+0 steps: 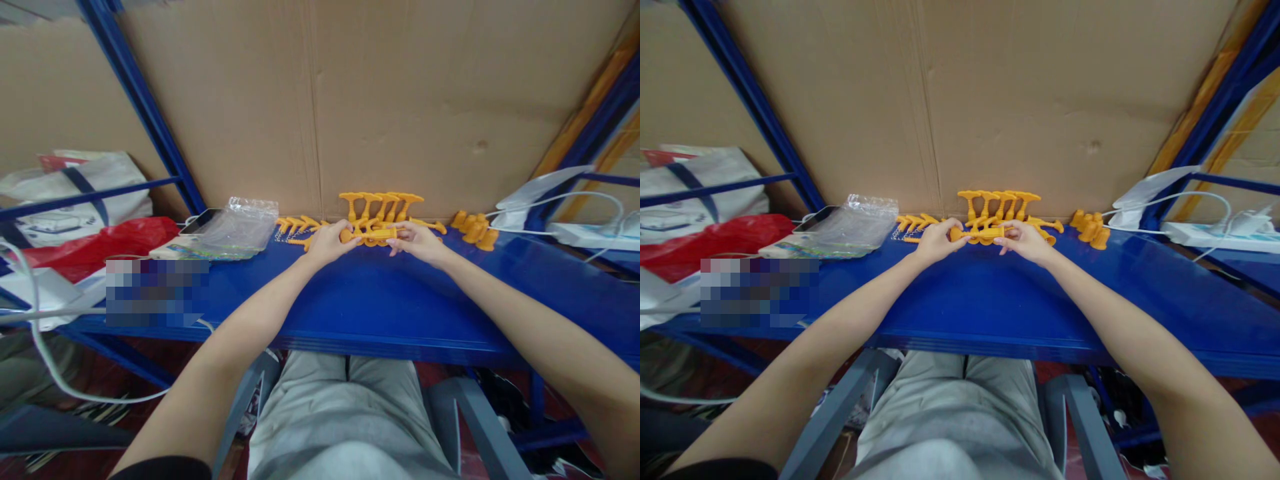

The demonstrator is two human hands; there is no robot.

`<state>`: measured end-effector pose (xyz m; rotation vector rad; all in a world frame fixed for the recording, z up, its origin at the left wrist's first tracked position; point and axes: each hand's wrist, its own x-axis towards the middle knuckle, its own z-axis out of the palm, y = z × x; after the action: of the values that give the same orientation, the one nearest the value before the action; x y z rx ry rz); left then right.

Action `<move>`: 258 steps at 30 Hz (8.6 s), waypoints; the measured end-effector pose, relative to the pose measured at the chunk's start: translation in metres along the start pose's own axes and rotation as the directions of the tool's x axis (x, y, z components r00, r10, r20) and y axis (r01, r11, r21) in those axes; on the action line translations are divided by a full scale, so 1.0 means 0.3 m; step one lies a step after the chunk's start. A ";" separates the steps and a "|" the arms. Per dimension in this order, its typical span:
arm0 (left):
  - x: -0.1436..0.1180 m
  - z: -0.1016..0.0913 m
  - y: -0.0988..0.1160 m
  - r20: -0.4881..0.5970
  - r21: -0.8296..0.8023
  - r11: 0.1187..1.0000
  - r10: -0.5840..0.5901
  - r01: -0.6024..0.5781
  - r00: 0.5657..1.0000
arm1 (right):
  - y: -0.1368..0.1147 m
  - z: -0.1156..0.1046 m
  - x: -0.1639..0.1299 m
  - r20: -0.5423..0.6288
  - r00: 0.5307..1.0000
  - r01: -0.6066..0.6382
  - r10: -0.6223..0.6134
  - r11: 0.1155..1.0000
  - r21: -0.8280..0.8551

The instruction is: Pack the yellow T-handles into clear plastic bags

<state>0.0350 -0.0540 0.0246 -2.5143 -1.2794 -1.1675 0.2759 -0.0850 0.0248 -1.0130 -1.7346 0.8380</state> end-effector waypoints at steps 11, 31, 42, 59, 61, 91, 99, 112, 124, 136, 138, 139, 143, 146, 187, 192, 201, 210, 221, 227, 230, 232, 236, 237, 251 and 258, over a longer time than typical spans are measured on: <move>-0.011 -0.004 0.012 -0.028 -0.017 0.998 0.063 -0.064 0.998 | -0.049 0.022 -0.016 -0.022 0.982 -0.190 0.190 0.981 -0.034; -0.010 -0.003 -0.011 -0.036 -0.075 0.994 0.073 -0.075 0.997 | -0.041 0.017 -0.025 0.049 0.997 -0.066 0.065 0.998 0.006; 0.012 -0.001 0.009 0.037 -0.272 0.960 -0.059 0.067 0.998 | -0.032 0.000 -0.004 0.094 0.883 0.377 -0.460 0.575 -0.726; 0.021 -0.031 -0.036 -0.042 -0.159 0.986 0.045 -0.052 0.998 | -0.094 0.019 0.122 0.312 0.940 0.291 -0.139 0.804 -0.518; 0.020 -0.032 -0.033 -0.034 -0.167 0.984 0.049 -0.054 0.998 | -0.084 0.020 0.126 0.313 0.948 0.204 -0.058 0.866 -0.457; 0.014 -0.002 -0.017 0.019 -0.255 0.964 -0.068 0.070 0.998 | -0.041 0.041 0.053 0.266 0.876 0.426 -0.402 0.388 -0.817; 0.013 0.011 -0.023 0.057 -0.360 0.922 -0.131 0.143 0.990 | -0.057 0.026 0.048 0.324 0.842 0.454 -0.431 0.242 -0.858; 0.010 -0.034 0.006 -0.090 -0.064 0.988 0.132 -0.138 0.987 | -0.094 0.013 0.064 0.242 0.924 0.381 -0.295 0.682 -0.624; 0.011 -0.018 -0.036 -0.129 0.097 0.956 0.288 -0.277 0.949 | -0.123 0.023 0.042 0.248 0.950 0.270 -0.191 0.901 -0.340; 0.002 -0.020 -0.041 -0.105 0.128 0.947 0.308 -0.294 0.946 | -0.100 0.027 0.045 0.257 0.965 0.098 -0.045 0.975 -0.200; 0.001 -0.021 -0.040 -0.108 0.133 0.945 0.315 -0.300 0.943 | -0.104 0.031 0.041 0.267 0.963 0.074 -0.025 0.982 -0.175; 0.001 -0.022 -0.039 -0.110 0.134 0.943 0.321 -0.306 0.941 | -0.106 0.033 0.039 0.270 0.963 0.065 -0.020 0.985 -0.159; 0.000 -0.025 -0.036 -0.113 0.148 0.936 0.338 -0.320 0.934 | -0.105 0.043 0.035 0.280 0.960 0.038 -0.012 0.995 -0.088; 0.000 -0.027 -0.035 -0.095 0.157 0.938 0.327 -0.310 0.940 | -0.094 0.049 0.036 0.292 0.956 0.024 -0.008 0.998 -0.051; -0.016 0.043 0.001 0.123 -0.165 0.976 0.165 -0.143 0.979 | 0.055 0.183 0.030 -0.050 0.938 0.258 -0.343 0.788 -0.560; -0.010 0.070 -0.021 0.067 -0.257 0.957 0.158 -0.136 0.985 | 0.073 0.181 0.042 0.025 0.942 0.300 -0.334 0.807 -0.509; 0.021 0.110 -0.087 0.038 -0.292 0.956 0.032 -0.020 0.999 | 0.139 0.197 0.063 0.252 0.916 0.400 -0.312 0.760 -0.513; 0.034 0.139 -0.109 0.004 -0.350 0.935 -0.061 0.059 0.998 | 0.135 0.200 0.062 0.281 0.930 0.364 -0.238 0.713 -0.599; 0.033 0.130 -0.113 -0.104 -0.389 0.918 -0.129 0.079 0.986 | 0.138 0.201 0.059 0.291 0.937 0.341 -0.191 0.673 -0.656; 0.037 0.115 -0.119 -0.137 -0.260 0.957 -0.167 0.127 0.976 | 0.126 0.203 0.057 0.309 0.937 0.338 -0.164 0.654 -0.677; 0.033 0.125 -0.130 -0.101 -0.197 0.973 -0.139 0.117 0.985 | 0.122 0.204 0.055 0.308 0.941 0.322 -0.142 0.655 -0.684; 0.029 0.136 -0.138 -0.040 -0.137 0.986 -0.100 0.094 0.994 | 0.121 0.204 0.054 0.301 0.943 0.315 -0.140 0.660 -0.682; 0.020 0.139 -0.136 0.057 -0.013 0.999 -0.036 0.036 0.998 | 0.117 0.205 0.052 0.310 0.938 0.334 -0.156 0.645 -0.687; 0.018 0.135 -0.131 0.071 0.021 0.999 -0.029 0.028 0.997 | 0.114 0.205 0.051 0.317 0.936 0.338 -0.152 0.638 -0.692; 0.003 0.054 -0.022 0.227 0.195 0.981 -0.060 0.015 0.972 | 0.076 0.211 0.043 0.333 0.939 0.314 -0.086 0.611 -0.727; 0.003 0.073 -0.064 0.214 0.123 0.992 0.013 -0.040 0.977 | 0.082 0.207 0.047 0.343 0.934 0.334 -0.101 0.590 -0.735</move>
<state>0.0345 -0.0325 0.0051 -2.6083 -1.3144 -0.8004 0.2211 -0.0680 -0.0120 -1.2253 -2.5011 -0.0262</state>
